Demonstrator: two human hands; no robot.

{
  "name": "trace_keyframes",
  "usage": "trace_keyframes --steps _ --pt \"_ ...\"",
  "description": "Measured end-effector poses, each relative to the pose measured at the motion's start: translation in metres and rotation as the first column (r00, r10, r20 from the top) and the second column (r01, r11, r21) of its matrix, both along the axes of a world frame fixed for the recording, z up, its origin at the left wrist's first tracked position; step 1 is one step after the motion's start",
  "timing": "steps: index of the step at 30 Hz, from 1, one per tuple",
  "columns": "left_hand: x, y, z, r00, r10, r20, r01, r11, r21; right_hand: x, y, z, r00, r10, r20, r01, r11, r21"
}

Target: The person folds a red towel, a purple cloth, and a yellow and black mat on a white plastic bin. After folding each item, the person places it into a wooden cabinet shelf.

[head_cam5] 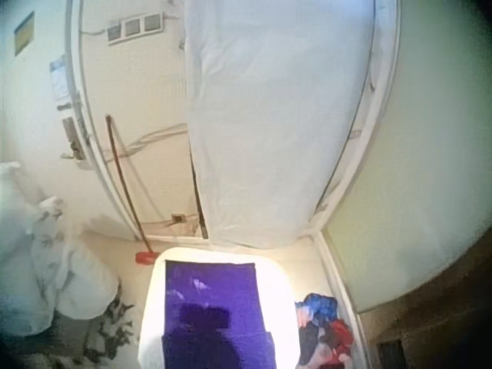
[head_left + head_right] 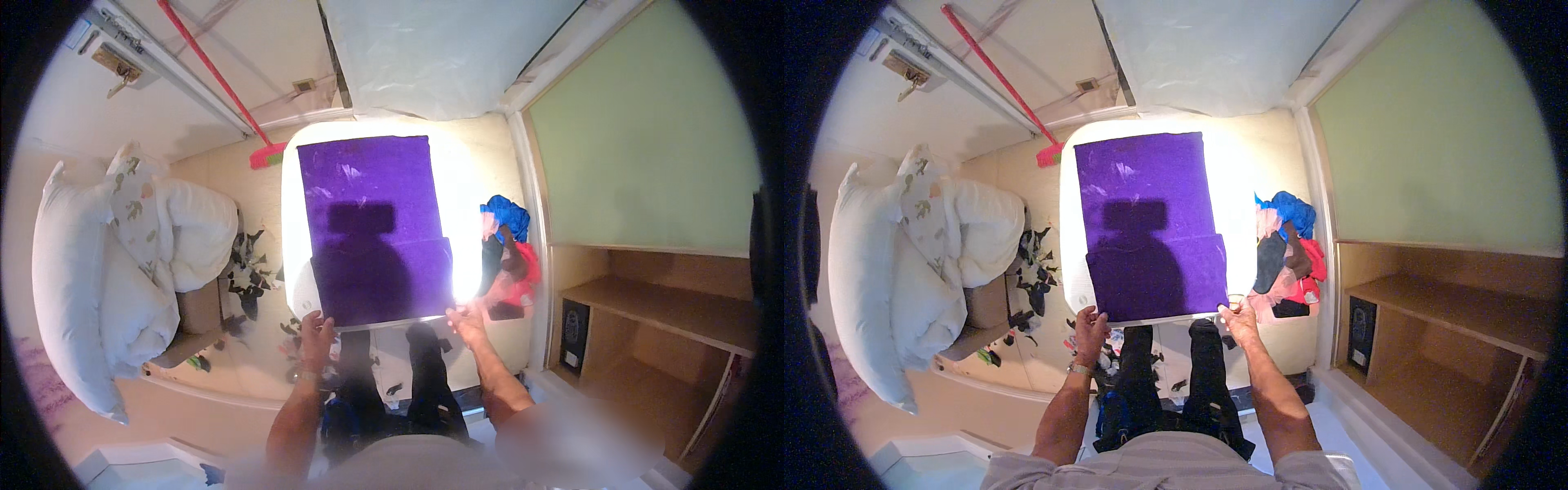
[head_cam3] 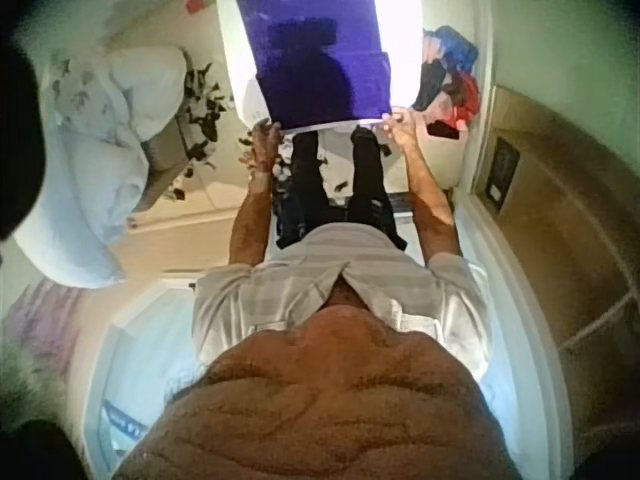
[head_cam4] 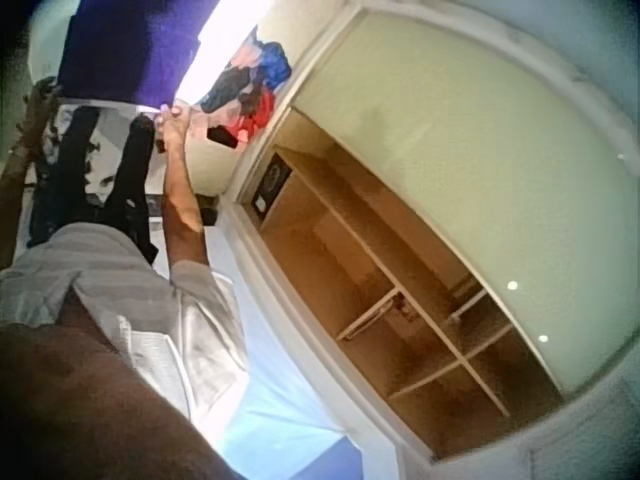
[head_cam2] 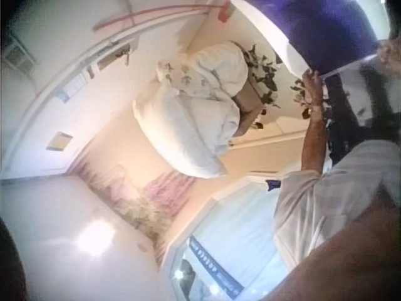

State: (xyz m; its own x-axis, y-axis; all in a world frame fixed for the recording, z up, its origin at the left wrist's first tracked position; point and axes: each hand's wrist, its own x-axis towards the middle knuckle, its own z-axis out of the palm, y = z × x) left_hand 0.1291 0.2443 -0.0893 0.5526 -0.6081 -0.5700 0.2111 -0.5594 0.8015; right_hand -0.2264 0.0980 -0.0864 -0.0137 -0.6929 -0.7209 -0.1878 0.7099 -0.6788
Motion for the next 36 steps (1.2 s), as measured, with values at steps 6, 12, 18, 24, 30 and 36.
trace_keyframes --steps 6,12,18,24,30,36 --pt "0.018 0.016 -0.020 0.998 -0.063 0.009 0.064 0.998 -0.008 -0.012 -0.002 -0.021 0.986 0.131 -0.099 -0.124 0.989 0.079" --pt "0.011 0.008 -0.026 0.996 0.062 0.063 -0.064 0.997 0.037 -0.005 -0.005 -0.019 0.996 0.084 -0.024 -0.086 0.990 -0.115" --pt "0.013 0.020 -0.059 0.970 0.030 0.242 -0.058 0.992 0.109 -0.002 0.006 -0.035 0.791 0.215 -0.573 -0.405 0.886 -0.226" --pt "0.013 0.019 -0.052 0.919 -0.041 0.391 0.007 0.996 0.087 0.003 0.007 -0.035 0.706 0.248 -0.663 -0.471 0.864 -0.179" --pt "0.012 -0.038 0.020 0.631 -0.300 0.716 0.389 0.920 0.042 0.026 -0.012 -0.046 0.933 0.100 -0.347 -0.271 0.829 -0.489" --pt "0.013 -0.121 -0.004 0.642 -0.535 0.548 0.685 0.722 -0.098 0.145 -0.084 0.025 0.847 0.531 0.033 -0.530 0.847 -0.043"
